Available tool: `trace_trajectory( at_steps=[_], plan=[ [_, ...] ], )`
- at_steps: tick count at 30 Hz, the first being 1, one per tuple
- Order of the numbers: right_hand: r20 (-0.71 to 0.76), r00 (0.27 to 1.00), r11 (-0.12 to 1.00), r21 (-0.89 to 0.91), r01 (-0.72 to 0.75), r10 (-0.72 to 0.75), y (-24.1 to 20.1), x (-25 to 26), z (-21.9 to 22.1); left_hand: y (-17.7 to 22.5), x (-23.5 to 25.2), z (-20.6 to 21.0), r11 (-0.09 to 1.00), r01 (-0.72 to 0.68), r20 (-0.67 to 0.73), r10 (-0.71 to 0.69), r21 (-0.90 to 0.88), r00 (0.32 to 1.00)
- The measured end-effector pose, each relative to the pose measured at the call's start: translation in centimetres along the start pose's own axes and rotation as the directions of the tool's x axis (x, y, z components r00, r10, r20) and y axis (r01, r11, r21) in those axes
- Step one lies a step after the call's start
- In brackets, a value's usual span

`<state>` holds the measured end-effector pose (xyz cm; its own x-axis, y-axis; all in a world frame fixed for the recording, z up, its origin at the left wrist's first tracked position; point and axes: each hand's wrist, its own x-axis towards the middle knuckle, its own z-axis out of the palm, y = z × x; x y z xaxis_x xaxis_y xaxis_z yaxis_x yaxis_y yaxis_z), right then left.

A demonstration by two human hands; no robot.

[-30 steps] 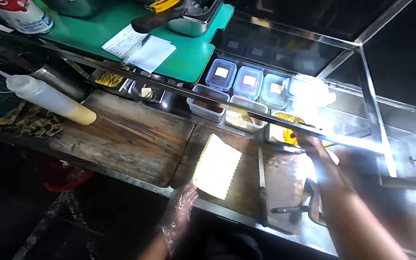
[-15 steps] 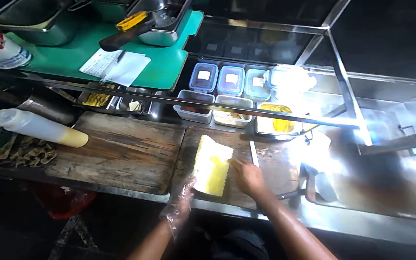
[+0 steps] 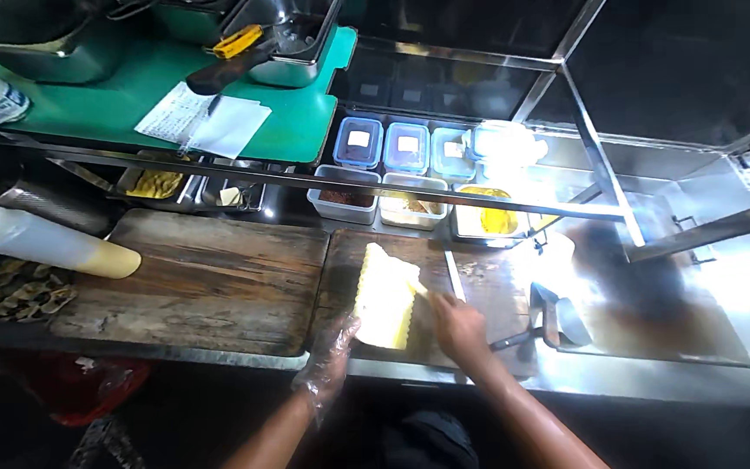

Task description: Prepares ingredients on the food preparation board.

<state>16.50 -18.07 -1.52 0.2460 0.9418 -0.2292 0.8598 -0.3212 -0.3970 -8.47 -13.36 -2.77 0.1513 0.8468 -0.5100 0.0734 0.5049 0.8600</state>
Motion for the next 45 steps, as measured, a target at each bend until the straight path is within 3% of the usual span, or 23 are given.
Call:
trace_trajectory(
  at_steps=[1,3,8,11,13,15,17,18,19,20,21,22,23,25,28,32,35,37,39,42,45],
  plan=[
    [-0.011,0.996,0.992,-0.088,0.087,-0.088,0.1,-2.1,0.2,-0.2,0.2,-0.2,1.0,0.003,0.003,-0.003,-0.004,1.0],
    [0.015,0.991,0.983,-0.127,0.131,-0.13,-0.7,-3.9,-0.6,-0.1,0.7,-0.5,1.0,0.018,0.02,-0.018,-0.017,1.0],
    [-0.009,0.998,0.998,-0.007,-0.067,0.067,-1.4,0.9,0.0,-0.3,1.2,-1.0,0.997,0.055,0.078,-0.05,-0.058,0.996],
    [0.037,0.999,0.998,0.045,-0.042,0.04,-2.4,-2.5,2.1,1.1,1.7,-1.6,0.999,-0.006,0.162,-0.001,0.044,0.987],
    [0.103,0.995,0.979,0.204,-0.026,0.005,-3.7,-5.5,2.3,2.0,2.0,-1.9,0.998,-0.023,0.204,0.009,0.065,0.979],
    [0.255,0.965,0.834,0.518,-0.189,0.061,-4.1,-5.5,1.6,1.9,2.2,-2.1,0.999,0.001,0.207,-0.009,0.038,0.978],
    [0.271,0.926,0.443,0.818,-0.366,0.264,-3.5,-3.2,1.6,1.5,2.6,-2.0,1.0,0.006,0.205,-0.012,0.029,0.979],
    [0.222,0.89,0.351,0.859,-0.372,0.399,-3.0,-2.0,1.9,1.7,2.6,-2.0,0.999,0.008,0.218,-0.018,0.047,0.976],
    [0.121,0.875,0.439,0.828,-0.35,0.468,-2.3,-1.0,2.0,2.0,2.6,-2.1,0.998,0.002,0.238,-0.018,0.069,0.971],
    [-0.007,0.903,0.642,0.706,-0.299,0.429,-1.7,-0.7,2.2,2.2,2.8,-2.2,0.996,-0.017,0.258,-0.007,0.09,0.966],
    [-0.113,0.949,0.843,0.499,-0.201,0.293,-1.3,-0.9,2.4,2.2,2.9,-2.2,0.994,-0.037,0.268,0.007,0.106,0.963],
    [-0.193,0.973,0.963,0.258,-0.074,0.127,-1.1,-1.3,2.9,2.1,2.9,-2.4,0.992,-0.047,0.274,0.012,0.119,0.962],
    [-0.244,0.97,0.999,0.044,0.016,-0.005,-0.8,-1.6,3.4,1.9,3.0,-2.6,0.99,-0.05,0.278,0.011,0.134,0.961],
    [-0.297,0.953,0.989,-0.148,0.017,-0.061,0.1,-1.7,3.6,1.7,3.2,-2.9,0.984,-0.051,0.278,0.002,0.172,0.961],
    [-0.4,0.909,0.982,-0.182,0.051,-0.121,0.9,0.6,2.5,1.6,3.3,-3.1,0.987,-0.013,0.273,-0.032,0.162,0.962],
    [-0.204,0.959,0.957,-0.254,0.141,-0.195,2.4,3.9,2.7,1.4,2.9,-3.1,0.985,-0.003,0.275,-0.046,0.172,0.96],
    [-0.286,0.951,0.972,-0.228,0.053,-0.119,4.9,3.1,2.9,2.1,2.9,-3.2,0.977,-0.052,0.309,-0.015,0.207,0.951],
    [-0.362,0.919,0.976,-0.199,0.088,-0.156,4.0,2.4,3.0,1.9,2.8,-3.4,0.978,-0.055,0.304,-0.01,0.204,0.952],
    [-0.33,0.925,0.973,-0.19,0.128,-0.186,2.3,2.5,3.4,1.2,2.7,-3.3,0.987,-0.017,0.284,-0.029,0.158,0.958],
    [-0.252,0.964,0.99,-0.133,0.048,-0.08,2.9,2.5,4.3,1.5,2.6,-3.0,0.989,-0.025,0.311,-0.023,0.149,0.95],
    [-0.383,0.922,0.998,-0.053,0.042,-0.059,2.2,2.2,4.2,1.8,3.0,-3.5,0.984,-0.047,0.321,-0.011,0.17,0.947]
  ],
)
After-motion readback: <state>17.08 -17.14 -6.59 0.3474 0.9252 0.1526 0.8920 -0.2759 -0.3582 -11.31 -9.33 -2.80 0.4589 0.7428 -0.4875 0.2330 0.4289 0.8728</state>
